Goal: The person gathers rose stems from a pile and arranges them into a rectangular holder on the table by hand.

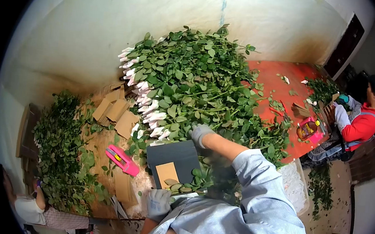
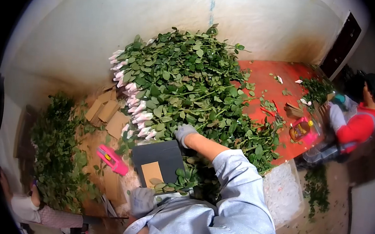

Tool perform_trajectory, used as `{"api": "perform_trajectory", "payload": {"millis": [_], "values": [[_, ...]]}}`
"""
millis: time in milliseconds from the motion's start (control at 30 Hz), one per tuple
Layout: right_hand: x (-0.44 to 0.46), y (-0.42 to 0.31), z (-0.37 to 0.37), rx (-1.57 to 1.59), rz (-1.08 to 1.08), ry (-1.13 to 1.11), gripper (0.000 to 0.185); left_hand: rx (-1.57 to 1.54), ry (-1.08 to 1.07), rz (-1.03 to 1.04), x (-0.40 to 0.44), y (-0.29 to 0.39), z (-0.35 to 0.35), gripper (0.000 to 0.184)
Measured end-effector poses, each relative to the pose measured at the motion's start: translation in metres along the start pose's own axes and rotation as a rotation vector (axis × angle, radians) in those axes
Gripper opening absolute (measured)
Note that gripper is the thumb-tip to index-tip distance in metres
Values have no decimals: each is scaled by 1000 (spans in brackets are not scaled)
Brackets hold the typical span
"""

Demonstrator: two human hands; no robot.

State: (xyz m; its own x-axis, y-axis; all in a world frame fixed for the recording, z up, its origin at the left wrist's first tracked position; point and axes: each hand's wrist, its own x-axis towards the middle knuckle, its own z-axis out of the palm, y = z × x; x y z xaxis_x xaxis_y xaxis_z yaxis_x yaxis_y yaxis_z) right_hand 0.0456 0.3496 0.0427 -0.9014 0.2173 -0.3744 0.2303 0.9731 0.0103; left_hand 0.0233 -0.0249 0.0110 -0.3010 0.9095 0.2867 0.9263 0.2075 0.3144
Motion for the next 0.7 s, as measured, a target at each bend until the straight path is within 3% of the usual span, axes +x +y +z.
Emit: {"api": "perform_trajectory", "payload": {"millis": [67,200,333,400,433,467,533,600,700], "values": [[-5,4,-10,5,28,39,41,14,-6,15,2,-2,2,21],[-1,17,-26,-322,67,173,39,7,39,65,4,-3,0,18],[-19,19,-82,-379,8,89,45,43,61,97,6,-7,1,18],[-12,31,-97,68,-109,-130,59,36,73,88,8,-7,1,19],[11,45,-87,302,-55,-282,72,32,87,84,7,-6,1,19],[16,35,-94,126,125,-207,69,27,85,78,7,-5,1,19],[20,39,-76,-429,161,25,63,31,41,15,6,-2,1,18],[19,34,-91,-432,171,-23,61,10,2,-14,2,-7,5,17],[33,43,-90,-97,4,-248,62,-5,-75,-50,-2,-9,6,16]]}}
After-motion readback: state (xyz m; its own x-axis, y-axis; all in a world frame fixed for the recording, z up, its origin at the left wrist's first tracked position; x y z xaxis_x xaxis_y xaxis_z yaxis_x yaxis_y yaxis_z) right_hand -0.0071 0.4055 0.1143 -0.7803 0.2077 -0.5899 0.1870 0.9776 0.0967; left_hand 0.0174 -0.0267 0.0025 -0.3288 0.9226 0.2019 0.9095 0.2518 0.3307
